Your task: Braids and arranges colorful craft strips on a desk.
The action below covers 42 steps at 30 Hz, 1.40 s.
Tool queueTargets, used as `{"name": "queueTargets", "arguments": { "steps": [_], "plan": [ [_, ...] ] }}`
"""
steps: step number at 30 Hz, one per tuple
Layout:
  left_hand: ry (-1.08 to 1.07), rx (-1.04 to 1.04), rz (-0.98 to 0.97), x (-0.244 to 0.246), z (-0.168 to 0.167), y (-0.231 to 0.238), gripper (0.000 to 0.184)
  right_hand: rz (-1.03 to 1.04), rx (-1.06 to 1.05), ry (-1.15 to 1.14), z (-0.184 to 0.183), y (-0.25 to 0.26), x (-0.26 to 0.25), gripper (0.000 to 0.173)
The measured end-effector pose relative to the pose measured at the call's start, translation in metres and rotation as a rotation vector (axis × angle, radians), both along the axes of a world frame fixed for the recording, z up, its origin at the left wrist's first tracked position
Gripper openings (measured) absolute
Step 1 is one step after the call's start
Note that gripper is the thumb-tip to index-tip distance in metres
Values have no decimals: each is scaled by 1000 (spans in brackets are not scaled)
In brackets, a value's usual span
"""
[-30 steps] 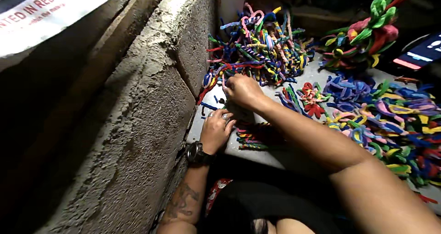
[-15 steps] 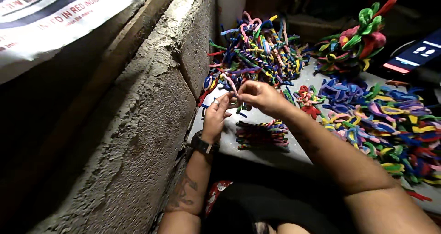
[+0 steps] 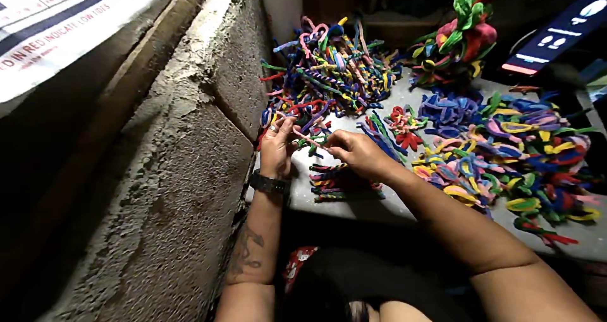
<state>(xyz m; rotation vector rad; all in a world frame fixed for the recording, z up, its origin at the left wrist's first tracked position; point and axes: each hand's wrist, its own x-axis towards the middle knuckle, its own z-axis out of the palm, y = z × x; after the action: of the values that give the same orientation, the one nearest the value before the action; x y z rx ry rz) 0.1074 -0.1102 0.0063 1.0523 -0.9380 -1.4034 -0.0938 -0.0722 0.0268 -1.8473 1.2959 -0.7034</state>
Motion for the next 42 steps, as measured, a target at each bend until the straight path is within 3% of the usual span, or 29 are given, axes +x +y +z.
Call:
{"name": "queueTargets", "arguments": {
  "steps": [4, 10, 12, 14, 15, 18, 20, 23, 25, 28, 34, 39, 42],
  "plan": [
    [43, -63, 65, 2, 0, -2, 13, 30, -175, 71, -7, -3, 0, 16],
    [459, 60, 67, -7, -3, -2, 26, 11, -68, 20, -4, -5, 0, 16],
    [452, 40, 13, -6, -4, -2, 32, -7, -17, -17, -4, -7, -3, 18],
    [249, -82, -111, 1, -5, 2, 34, -46, 57, -70, -6, -9, -7, 19],
    [80, -162, -195, 7, -5, 4, 34, -63, 91, -100, -6, -10, -10, 19],
    [-523, -351, -384, 9, -8, 9, 56, -77, 130, -205, -9, -14, -13, 18],
    [-831, -469, -375, -3, -17, 5, 41, -59, 134, -241, -12, -15, -11, 19],
    [-1001, -612, -306, -15, -16, 2, 13, -43, 55, -236, -14, -9, -5, 18],
    [-943, -662, -226, -17, -12, -1, 9, -48, -83, -220, -9, 0, -12, 17],
    [-725, -612, -104, -9, -12, -10, 17, -172, -243, -140, 6, 18, -46, 18],
    [-276, -286, 7, 4, -1, -8, 19, -513, -22, 230, -17, 30, -106, 21],
    [-71, -149, -44, -6, 10, 4, 22, -489, -47, 350, -31, 30, -109, 21],
    [-53, -141, -56, -8, 15, 10, 21, -410, -214, 295, -22, 21, -100, 26]
  ]
}}
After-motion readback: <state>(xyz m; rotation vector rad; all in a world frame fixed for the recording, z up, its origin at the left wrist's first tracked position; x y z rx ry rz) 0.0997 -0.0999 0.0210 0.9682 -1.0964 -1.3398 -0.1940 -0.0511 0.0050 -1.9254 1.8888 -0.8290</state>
